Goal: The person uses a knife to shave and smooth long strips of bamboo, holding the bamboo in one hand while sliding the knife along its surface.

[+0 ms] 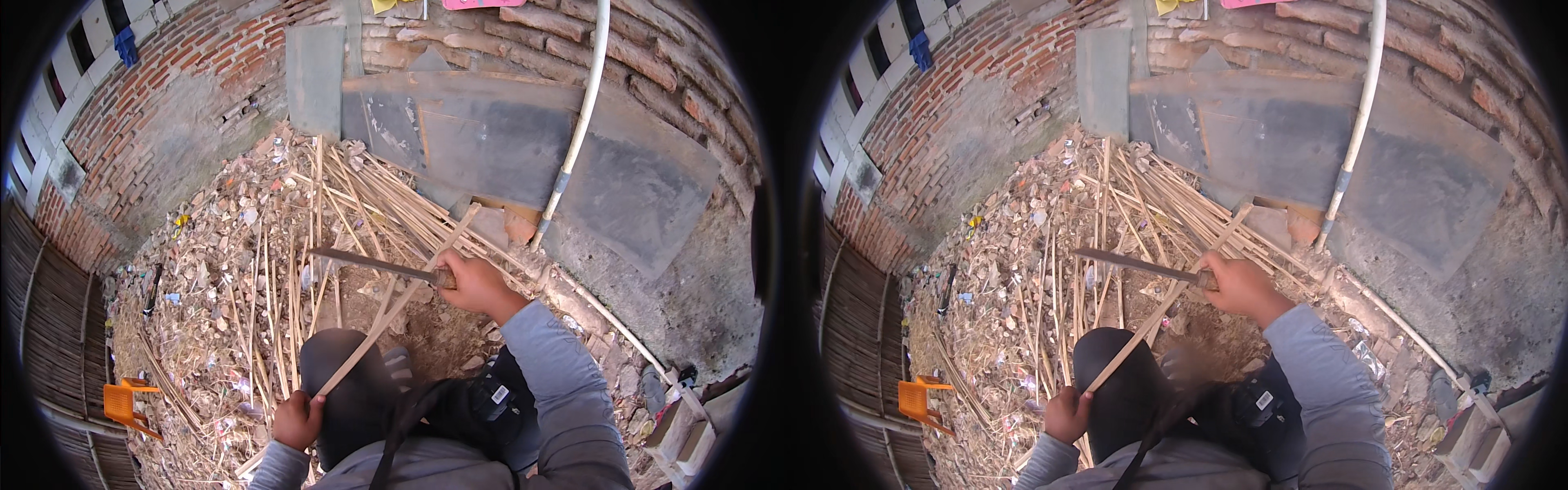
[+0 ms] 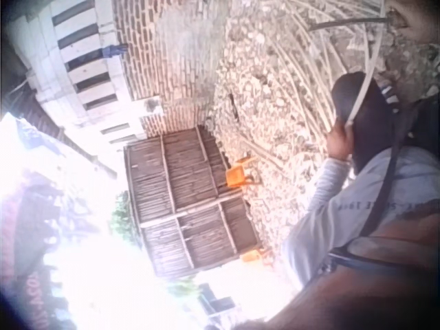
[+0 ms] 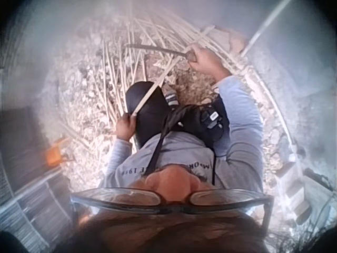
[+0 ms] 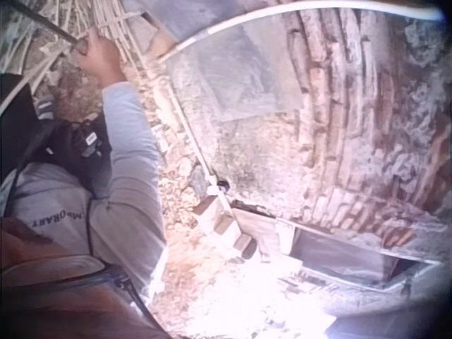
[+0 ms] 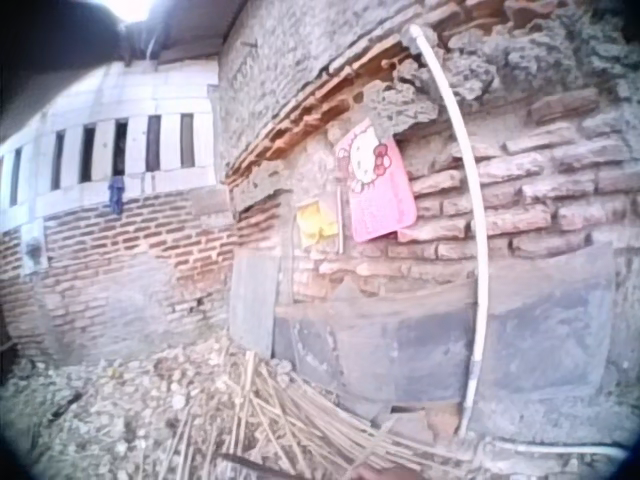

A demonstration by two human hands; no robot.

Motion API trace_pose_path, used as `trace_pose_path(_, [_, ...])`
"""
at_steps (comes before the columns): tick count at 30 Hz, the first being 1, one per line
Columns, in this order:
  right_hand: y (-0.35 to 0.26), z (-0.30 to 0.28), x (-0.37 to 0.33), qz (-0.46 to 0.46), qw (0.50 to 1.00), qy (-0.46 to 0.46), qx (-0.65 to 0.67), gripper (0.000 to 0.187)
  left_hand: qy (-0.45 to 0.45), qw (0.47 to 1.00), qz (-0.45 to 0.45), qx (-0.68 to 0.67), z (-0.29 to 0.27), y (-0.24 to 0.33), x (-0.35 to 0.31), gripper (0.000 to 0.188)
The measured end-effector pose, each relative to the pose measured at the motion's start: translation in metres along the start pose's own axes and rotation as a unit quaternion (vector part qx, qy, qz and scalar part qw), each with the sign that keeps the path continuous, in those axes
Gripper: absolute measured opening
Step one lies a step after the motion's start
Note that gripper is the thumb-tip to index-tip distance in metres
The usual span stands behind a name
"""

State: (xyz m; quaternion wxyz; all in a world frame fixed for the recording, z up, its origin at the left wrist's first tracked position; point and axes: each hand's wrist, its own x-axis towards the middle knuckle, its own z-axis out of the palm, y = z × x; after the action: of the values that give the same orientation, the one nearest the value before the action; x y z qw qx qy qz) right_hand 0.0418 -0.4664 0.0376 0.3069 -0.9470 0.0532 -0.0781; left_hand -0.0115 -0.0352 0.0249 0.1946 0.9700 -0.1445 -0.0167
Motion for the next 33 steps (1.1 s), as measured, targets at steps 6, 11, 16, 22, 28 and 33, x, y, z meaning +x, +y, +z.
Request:
trace_pose_path(6, [0.016, 0.020, 0.004, -0.167, 0.977, -0.105, -0.085, 0.029, -0.003, 1.000, -0.014, -0.003, 0.012, -0.019, 0.002, 0.040])
trace_pose_path(11, [0.032, 0.019, 0.012, -0.063, 0.997, -0.050, -0.001, 0.025, -0.022, 1.000, 0.001, -0.010, 0.008, -0.018, 0.011, 0.044])
trace_pose_path(16, [-0.007, 0.026, 0.003, -0.146, 0.968, -0.159, -0.130, 0.022, -0.041, 0.999, 0.006, 0.023, -0.005, -0.017, 0.015, 0.048])
trace_pose_path(22, [0.045, 0.029, 0.022, -0.020, 0.995, -0.092, 0.021, 0.021, -0.051, 0.998, 0.008, -0.022, 0.003, -0.023, 0.022, 0.050])
trace_pose_path(28, [-0.003, 0.029, 0.008, -0.111, 0.973, -0.174, -0.103, 0.028, -0.055, 0.998, 0.015, -0.015, 0.002, -0.034, 0.018, 0.051])
trace_pose_path(33, [0.060, 0.028, 0.022, 0.029, 0.995, -0.085, 0.048, 0.038, -0.068, 0.996, 0.013, -0.048, 0.003, -0.025, 0.026, 0.050])
